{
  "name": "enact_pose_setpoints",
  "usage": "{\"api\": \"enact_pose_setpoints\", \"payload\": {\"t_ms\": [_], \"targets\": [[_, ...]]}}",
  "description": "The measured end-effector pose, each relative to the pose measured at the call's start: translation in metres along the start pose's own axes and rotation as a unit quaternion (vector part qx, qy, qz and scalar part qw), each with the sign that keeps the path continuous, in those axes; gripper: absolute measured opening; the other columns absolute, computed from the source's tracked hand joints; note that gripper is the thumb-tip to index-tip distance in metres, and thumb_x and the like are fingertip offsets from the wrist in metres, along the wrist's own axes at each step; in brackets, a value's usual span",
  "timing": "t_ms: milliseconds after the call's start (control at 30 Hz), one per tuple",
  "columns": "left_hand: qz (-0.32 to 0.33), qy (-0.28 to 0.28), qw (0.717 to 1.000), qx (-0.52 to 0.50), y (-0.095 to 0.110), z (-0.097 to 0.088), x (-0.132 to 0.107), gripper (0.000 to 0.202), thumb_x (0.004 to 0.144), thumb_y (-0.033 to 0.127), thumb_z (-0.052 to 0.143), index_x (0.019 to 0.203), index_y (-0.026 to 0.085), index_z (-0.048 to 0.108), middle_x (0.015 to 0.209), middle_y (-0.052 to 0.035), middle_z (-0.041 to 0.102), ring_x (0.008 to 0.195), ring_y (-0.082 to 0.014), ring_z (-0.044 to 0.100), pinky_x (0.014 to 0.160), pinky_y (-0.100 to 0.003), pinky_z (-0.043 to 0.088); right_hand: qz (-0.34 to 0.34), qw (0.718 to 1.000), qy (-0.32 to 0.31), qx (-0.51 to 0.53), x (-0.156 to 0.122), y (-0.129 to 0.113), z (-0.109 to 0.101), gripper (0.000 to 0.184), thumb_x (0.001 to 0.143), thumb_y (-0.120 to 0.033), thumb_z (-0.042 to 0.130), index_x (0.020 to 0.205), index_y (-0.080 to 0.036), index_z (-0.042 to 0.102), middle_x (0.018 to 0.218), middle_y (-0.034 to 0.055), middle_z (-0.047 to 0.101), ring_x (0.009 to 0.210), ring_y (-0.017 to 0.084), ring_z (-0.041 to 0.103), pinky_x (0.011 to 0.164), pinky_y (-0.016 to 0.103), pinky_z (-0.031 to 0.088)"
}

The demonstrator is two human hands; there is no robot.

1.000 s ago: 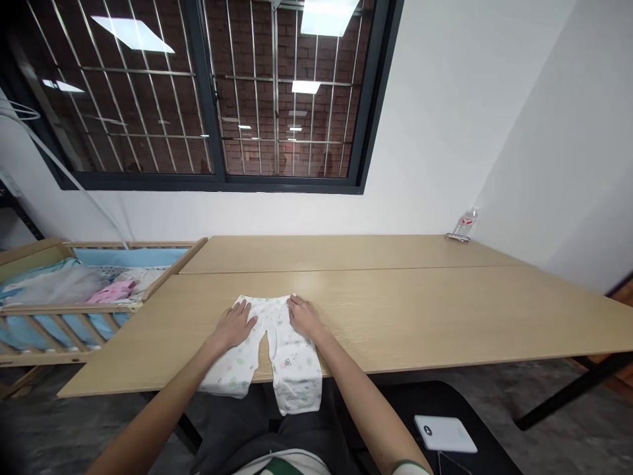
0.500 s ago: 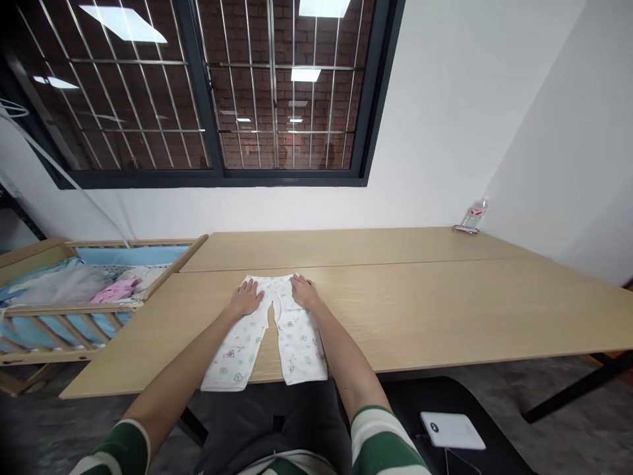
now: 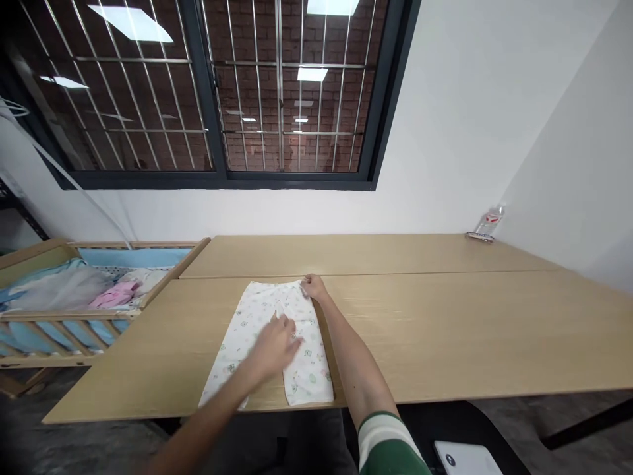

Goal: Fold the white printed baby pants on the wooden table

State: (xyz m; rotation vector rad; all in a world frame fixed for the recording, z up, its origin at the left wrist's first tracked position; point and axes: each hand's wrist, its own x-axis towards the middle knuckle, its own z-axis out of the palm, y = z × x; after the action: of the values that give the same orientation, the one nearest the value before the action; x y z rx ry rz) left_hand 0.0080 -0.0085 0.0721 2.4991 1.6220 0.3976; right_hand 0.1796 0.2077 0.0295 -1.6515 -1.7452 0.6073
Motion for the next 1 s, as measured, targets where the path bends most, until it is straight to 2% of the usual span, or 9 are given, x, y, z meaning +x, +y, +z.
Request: {"api": "enact_pose_setpoints", "payload": {"t_ms": [67, 133, 233, 367, 567, 700, 800, 933, 1000], "targets": [[0.054, -0.042, 0.994, -0.08, 0.037, 0.01, -0.022, 0.043, 0.098, 0.054, 0.04, 0.105, 0.021, 0.066, 0.104, -0.014, 0.071, 0.099, -0.0309, 0.068, 0.089, -0.044, 0.049, 0.016, 1.0, -0.019, 0.005, 0.007, 0.001, -0.003, 0.015, 0.083, -0.022, 0.066, 0.089, -0.012, 0.075, 0.088, 0.0096, 0.077, 0.083, 0.02, 0.071, 0.073, 0.024, 0.052], [0.057, -0.101, 0.986, -0.123, 0.065, 0.021, -0.034, 0.043, 0.092, 0.059, 0.047, 0.098, 0.022, 0.067, 0.093, -0.0144, 0.073, 0.089, -0.033, 0.07, 0.079, -0.044, 0.05, 0.026, 0.999, -0.037, 0.005, 0.011, 0.001, -0.004, 0.012, 0.08, -0.024, 0.07, 0.076, -0.013, 0.074, 0.078, 0.0063, 0.076, 0.076, 0.018, 0.07, 0.067, 0.022, 0.05], [0.028, -0.145, 0.981, -0.123, 0.084, 0.031, -0.036, 0.053, 0.086, 0.067, 0.051, 0.101, 0.02, 0.069, 0.092, -0.0195, 0.073, 0.088, -0.0386, 0.071, 0.074, -0.048, 0.05, 0.036, 0.998, -0.046, 0.003, 0.016, 0.0, -0.003, 0.01, 0.074, -0.023, 0.075, 0.069, -0.015, 0.073, 0.072, 0.0038, 0.074, 0.074, 0.017, 0.069, 0.064, 0.021, 0.047], [0.026, -0.15, 0.98, -0.127, 0.082, 0.034, -0.031, 0.045, 0.089, 0.057, 0.048, 0.099, 0.019, 0.069, 0.093, -0.0202, 0.074, 0.088, -0.0388, 0.071, 0.074, -0.048, 0.05, 0.047, 0.998, -0.045, 0.002, 0.02, -0.001, -0.001, 0.012, 0.075, -0.023, 0.074, 0.067, -0.014, 0.07, 0.068, 0.0026, 0.071, 0.073, 0.017, 0.067, 0.062, 0.021, 0.045], [0.053, -0.145, 0.979, -0.134, 0.072, 0.032, -0.032, 0.028, 0.089, 0.04, 0.049, 0.086, 0.021, 0.069, 0.086, -0.0148, 0.074, 0.081, -0.031, 0.071, 0.072, -0.041, 0.049, 0.067, 0.997, -0.029, 0.011, 0.018, -0.004, 0.0, 0.006, 0.073, -0.016, 0.073, 0.071, -0.013, 0.068, 0.068, 0.0015, 0.07, 0.072, 0.016, 0.065, 0.061, 0.02, 0.043], [0.016, -0.103, 0.969, -0.223, 0.071, 0.026, -0.038, 0.021, 0.088, 0.035, 0.051, 0.074, 0.024, 0.062, 0.076, -0.0092, 0.072, 0.074, -0.0263, 0.068, 0.071, -0.037, 0.046, 0.075, 0.997, -0.013, 0.03, 0.016, -0.014, -0.003, 0.009, 0.071, -0.015, 0.074, 0.076, -0.013, 0.067, 0.072, 0.0022, 0.07, 0.073, 0.016, 0.065, 0.062, 0.02, 0.045], [-0.034, -0.04, 0.926, -0.373, 0.064, 0.018, -0.047, 0.028, 0.091, 0.042, 0.051, 0.07, 0.024, 0.055, 0.062, -0.0019, 0.064, 0.062, -0.0197, 0.062, 0.064, -0.032, 0.043, 0.073, 0.996, -0.009, 0.058, 0.018, -0.027, -0.006, 0.015, 0.074, -0.019, 0.074, 0.084, -0.014, 0.066, 0.077, 0.0029, 0.071, 0.071, 0.016, 0.065, 0.061, 0.021, 0.046], [-0.091, 0.013, 0.805, -0.586, 0.045, 0.009, -0.068, 0.041, 0.092, 0.057, 0.054, 0.069, 0.023, 0.05, 0.057, 0.002, 0.057, 0.049, -0.0129, 0.053, 0.049, -0.025, 0.038, 0.059, 0.993, -0.018, 0.096, 0.024, -0.051, -0.007, 0.023, 0.075, -0.022, 0.077, 0.091, -0.014, 0.063, 0.08, 0.003, 0.07, 0.067, 0.014, 0.064, 0.058, 0.02, 0.047], [-0.11, 0.038, 0.764, -0.635, 0.034, 0.004, -0.081, 0.046, 0.089, 0.063, 0.057, 0.068, 0.022, 0.05, 0.057, 0.0023, 0.057, 0.045, -0.0104, 0.049, 0.046, -0.024, 0.036, 0.048, 0.993, -0.022, 0.109, 0.026, -0.066, -0.005, 0.026, 0.073, -0.022, 0.078, 0.093, -0.015, 0.062, 0.078, 0.0022, 0.069, 0.065, 0.013, 0.063, 0.058, 0.02, 0.047]]}}
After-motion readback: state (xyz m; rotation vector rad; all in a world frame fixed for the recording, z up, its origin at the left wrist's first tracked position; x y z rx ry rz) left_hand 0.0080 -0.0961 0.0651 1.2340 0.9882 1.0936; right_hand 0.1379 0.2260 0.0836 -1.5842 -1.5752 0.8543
